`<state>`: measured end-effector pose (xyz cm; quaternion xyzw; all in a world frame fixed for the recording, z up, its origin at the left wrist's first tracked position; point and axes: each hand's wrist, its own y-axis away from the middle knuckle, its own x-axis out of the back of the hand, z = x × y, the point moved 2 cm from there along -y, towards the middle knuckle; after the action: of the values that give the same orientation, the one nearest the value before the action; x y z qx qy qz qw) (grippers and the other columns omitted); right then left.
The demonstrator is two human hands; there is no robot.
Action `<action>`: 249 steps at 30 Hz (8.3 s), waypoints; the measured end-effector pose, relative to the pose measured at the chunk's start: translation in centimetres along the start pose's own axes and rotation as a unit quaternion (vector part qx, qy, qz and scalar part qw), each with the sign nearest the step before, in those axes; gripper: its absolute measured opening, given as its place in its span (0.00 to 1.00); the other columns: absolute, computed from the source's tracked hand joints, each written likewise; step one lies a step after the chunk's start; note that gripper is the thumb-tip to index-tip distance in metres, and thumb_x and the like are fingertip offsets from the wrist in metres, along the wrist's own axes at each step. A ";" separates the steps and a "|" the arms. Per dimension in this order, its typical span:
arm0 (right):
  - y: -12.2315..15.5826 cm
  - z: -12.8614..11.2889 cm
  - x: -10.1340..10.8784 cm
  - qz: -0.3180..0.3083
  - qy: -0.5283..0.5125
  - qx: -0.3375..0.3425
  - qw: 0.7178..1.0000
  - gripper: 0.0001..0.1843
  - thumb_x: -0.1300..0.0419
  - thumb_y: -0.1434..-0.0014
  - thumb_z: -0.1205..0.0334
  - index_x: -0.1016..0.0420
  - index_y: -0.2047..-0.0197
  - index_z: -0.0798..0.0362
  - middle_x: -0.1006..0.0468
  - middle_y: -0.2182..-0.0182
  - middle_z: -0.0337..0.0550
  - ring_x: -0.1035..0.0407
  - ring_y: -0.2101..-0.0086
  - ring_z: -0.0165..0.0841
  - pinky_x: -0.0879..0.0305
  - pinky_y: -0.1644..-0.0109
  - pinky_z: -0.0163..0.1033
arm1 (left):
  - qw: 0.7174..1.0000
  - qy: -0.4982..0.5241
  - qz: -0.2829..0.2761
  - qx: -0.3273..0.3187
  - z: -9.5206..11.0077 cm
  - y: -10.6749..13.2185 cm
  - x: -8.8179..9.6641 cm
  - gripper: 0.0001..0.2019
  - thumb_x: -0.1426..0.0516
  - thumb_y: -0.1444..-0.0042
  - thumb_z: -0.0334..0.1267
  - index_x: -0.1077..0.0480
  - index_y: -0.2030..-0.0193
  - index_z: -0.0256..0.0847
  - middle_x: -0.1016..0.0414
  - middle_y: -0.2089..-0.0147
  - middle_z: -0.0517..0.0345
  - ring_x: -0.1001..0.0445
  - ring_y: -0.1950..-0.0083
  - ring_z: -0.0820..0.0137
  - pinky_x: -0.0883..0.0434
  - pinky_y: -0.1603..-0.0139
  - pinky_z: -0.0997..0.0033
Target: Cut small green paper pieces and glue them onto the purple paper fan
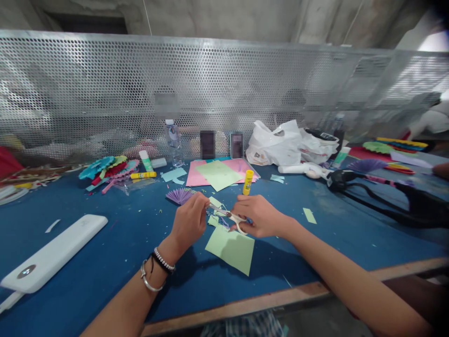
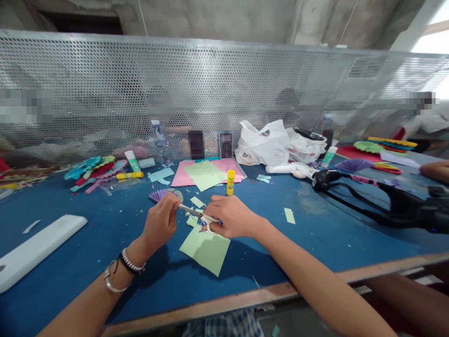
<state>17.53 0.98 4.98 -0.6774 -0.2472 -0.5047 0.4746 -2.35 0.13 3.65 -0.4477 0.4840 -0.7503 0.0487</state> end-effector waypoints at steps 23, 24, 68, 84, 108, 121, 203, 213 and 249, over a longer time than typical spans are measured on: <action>0.0 0.0 0.1 -0.006 0.017 -0.009 1.000 0.06 0.47 0.50 0.67 0.31 0.68 0.56 0.34 0.78 0.40 0.47 0.73 0.30 0.53 0.68 0.35 | 0.999 0.041 0.002 0.033 0.3 -0.1 0.0 0.06 0.57 0.41 0.30 0.43 0.68 0.40 0.38 0.71 0.59 0.39 0.70 0.73 0.40 0.69 0.74; 0.0 0.0 0.0 -0.008 0.016 -0.010 1.000 0.06 0.47 0.50 0.67 0.31 0.68 0.56 0.34 0.78 0.40 0.47 0.73 0.30 0.53 0.68 0.35 | 0.998 0.043 0.002 0.035 0.3 0.0 0.0 0.06 0.57 0.41 0.30 0.43 0.68 0.40 0.38 0.70 0.59 0.39 0.70 0.74 0.40 0.68 0.74; -0.5 -0.1 -0.6 -0.032 0.105 -0.125 0.986 0.07 0.48 0.46 0.61 0.33 0.66 0.56 0.29 0.72 0.42 0.38 0.70 0.31 0.56 0.71 0.35 | 0.934 0.219 0.002 0.283 0.3 -0.2 -1.1 0.11 0.53 0.42 0.45 0.37 0.66 0.40 0.35 0.74 0.61 0.36 0.74 0.74 0.38 0.72 0.74; -0.4 0.0 -0.6 -0.017 0.087 -0.126 0.988 0.08 0.47 0.46 0.59 0.33 0.65 0.54 0.28 0.71 0.40 0.37 0.69 0.31 0.54 0.70 0.35 | 0.929 0.240 0.003 0.281 0.5 -0.3 -1.0 0.11 0.54 0.41 0.44 0.36 0.62 0.40 0.33 0.71 0.59 0.34 0.71 0.74 0.37 0.70 0.74; -0.2 0.0 -0.1 -0.019 0.081 -0.109 0.991 0.05 0.47 0.48 0.63 0.34 0.67 0.55 0.30 0.73 0.40 0.39 0.71 0.30 0.54 0.70 0.34 | 0.944 0.245 -0.025 0.220 0.5 -0.3 -1.0 0.07 0.52 0.42 0.37 0.35 0.62 0.39 0.32 0.68 0.58 0.34 0.69 0.74 0.37 0.71 0.77; -0.1 0.1 0.4 -0.024 0.099 -0.092 0.991 0.08 0.47 0.48 0.60 0.33 0.67 0.55 0.30 0.73 0.41 0.39 0.71 0.30 0.55 0.70 0.35 | 0.932 0.290 -0.027 0.215 -0.2 -0.4 -1.3 0.05 0.50 0.46 0.31 0.34 0.65 0.40 0.32 0.68 0.59 0.34 0.68 0.74 0.35 0.70 0.77; -0.2 0.4 -0.5 0.045 0.109 -0.111 0.987 0.06 0.48 0.47 0.63 0.34 0.66 0.55 0.29 0.73 0.39 0.37 0.70 0.29 0.53 0.71 0.34 | 0.909 0.317 -0.035 0.267 0.3 -0.6 -0.9 0.11 0.52 0.42 0.44 0.35 0.61 0.40 0.32 0.68 0.59 0.35 0.71 0.75 0.35 0.70 0.76; -0.2 0.1 -0.6 0.026 0.118 -0.109 0.987 0.08 0.47 0.47 0.61 0.33 0.64 0.54 0.28 0.71 0.39 0.37 0.70 0.30 0.54 0.71 0.35 | 0.922 0.291 -0.035 0.254 0.0 -0.5 -1.1 0.13 0.53 0.42 0.43 0.33 0.60 0.40 0.30 0.69 0.58 0.34 0.72 0.74 0.35 0.70 0.75; -0.5 1.8 -2.3 0.006 0.113 -0.318 0.941 0.10 0.49 0.45 0.57 0.33 0.63 0.51 0.26 0.75 0.38 0.34 0.76 0.29 0.59 0.75 0.32 | 0.939 0.083 -0.322 0.088 0.3 0.9 -3.7 0.07 0.47 0.46 0.43 0.33 0.67 0.42 0.33 0.63 0.60 0.33 0.60 0.71 0.37 0.66 0.76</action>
<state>17.11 3.11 2.94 -0.7330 -0.0138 -0.6275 0.2624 -0.25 1.29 0.69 -0.5097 0.2490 -0.7998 -0.1964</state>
